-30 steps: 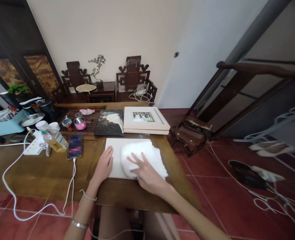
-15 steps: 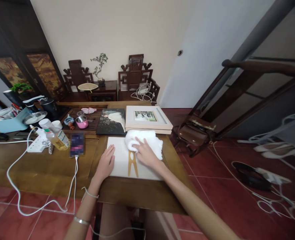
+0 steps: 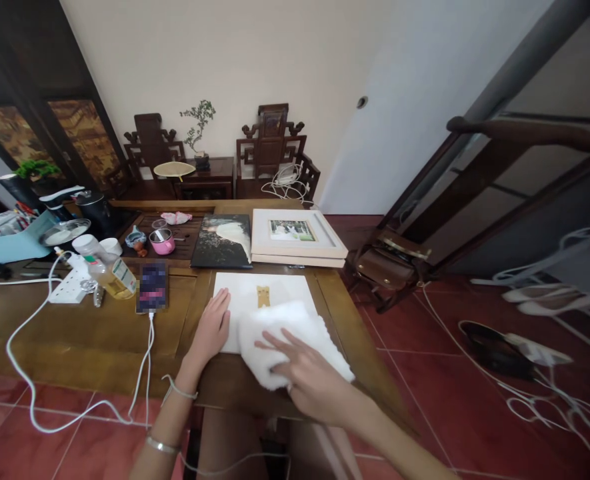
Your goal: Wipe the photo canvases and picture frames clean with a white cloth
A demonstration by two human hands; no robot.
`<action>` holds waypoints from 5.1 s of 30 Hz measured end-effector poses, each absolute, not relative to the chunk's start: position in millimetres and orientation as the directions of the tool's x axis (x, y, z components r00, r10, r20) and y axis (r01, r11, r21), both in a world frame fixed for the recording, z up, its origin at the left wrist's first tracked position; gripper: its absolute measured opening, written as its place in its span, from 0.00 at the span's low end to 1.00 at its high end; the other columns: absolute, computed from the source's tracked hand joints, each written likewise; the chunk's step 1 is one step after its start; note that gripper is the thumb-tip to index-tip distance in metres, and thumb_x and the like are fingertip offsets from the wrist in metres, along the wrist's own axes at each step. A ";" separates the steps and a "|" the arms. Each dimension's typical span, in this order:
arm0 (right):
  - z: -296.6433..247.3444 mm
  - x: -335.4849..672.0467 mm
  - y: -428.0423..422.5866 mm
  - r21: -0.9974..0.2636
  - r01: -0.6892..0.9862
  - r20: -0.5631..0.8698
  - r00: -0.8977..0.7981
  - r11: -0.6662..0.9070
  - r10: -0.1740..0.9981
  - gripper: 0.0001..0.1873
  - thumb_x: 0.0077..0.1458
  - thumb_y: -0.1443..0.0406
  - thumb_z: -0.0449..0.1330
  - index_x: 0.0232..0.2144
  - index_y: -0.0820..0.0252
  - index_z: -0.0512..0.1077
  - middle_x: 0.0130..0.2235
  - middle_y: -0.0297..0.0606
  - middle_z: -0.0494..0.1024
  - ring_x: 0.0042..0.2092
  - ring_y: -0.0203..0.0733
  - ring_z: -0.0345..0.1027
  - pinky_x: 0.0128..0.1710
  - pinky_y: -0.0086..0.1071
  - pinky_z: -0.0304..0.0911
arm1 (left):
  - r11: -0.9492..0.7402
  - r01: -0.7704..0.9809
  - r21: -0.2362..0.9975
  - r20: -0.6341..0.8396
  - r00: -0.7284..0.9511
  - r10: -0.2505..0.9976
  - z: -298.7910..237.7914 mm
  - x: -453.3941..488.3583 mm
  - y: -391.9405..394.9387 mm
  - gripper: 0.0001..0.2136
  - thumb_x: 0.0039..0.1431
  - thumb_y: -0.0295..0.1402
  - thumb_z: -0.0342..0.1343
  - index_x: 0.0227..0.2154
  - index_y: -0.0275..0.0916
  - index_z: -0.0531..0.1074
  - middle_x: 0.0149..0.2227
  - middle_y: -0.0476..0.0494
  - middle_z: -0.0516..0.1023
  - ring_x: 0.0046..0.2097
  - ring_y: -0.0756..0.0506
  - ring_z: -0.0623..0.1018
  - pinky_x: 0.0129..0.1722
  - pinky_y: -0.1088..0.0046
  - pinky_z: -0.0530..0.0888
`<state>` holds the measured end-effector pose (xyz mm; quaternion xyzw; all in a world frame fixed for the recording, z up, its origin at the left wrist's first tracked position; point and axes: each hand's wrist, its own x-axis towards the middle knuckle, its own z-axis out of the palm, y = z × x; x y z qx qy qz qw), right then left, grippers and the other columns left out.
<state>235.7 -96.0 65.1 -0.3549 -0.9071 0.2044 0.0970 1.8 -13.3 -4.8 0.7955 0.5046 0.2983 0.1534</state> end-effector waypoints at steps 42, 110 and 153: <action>80.8 185.8 -78.1 -0.344 0.525 0.008 -0.827 0.778 0.562 0.20 0.44 0.73 0.51 0.39 0.61 0.76 0.59 0.42 0.65 0.64 0.48 0.48 0.64 0.45 0.39 | -0.331 0.476 0.815 0.324 0.098 0.941 12.5 3.4 -16.4 0.23 0.66 0.38 0.35 0.60 0.35 0.58 0.64 0.40 0.56 0.65 0.46 0.56 0.64 0.62 0.53; 75.7 299.8 -51.9 -0.484 0.723 -0.125 -0.615 0.494 0.778 0.23 0.45 0.75 0.47 0.41 0.58 0.72 0.59 0.36 0.64 0.65 0.48 0.44 0.64 0.51 0.32 | -0.431 0.652 0.624 0.332 0.278 0.902 -0.4 0.5 -12.6 0.19 0.62 0.30 0.45 0.56 0.39 0.64 0.60 0.38 0.64 0.63 0.43 0.61 0.63 0.54 0.56; 65.2 246.2 -98.2 -0.410 0.543 0.030 -0.795 0.732 0.606 0.20 0.37 0.75 0.51 0.35 0.63 0.72 0.62 0.48 0.59 0.67 0.47 0.33 0.63 0.53 0.25 | -0.442 0.652 0.615 0.346 0.280 0.895 -1.2 1.2 -12.3 0.20 0.62 0.30 0.45 0.56 0.37 0.64 0.60 0.38 0.64 0.63 0.43 0.61 0.63 0.54 0.56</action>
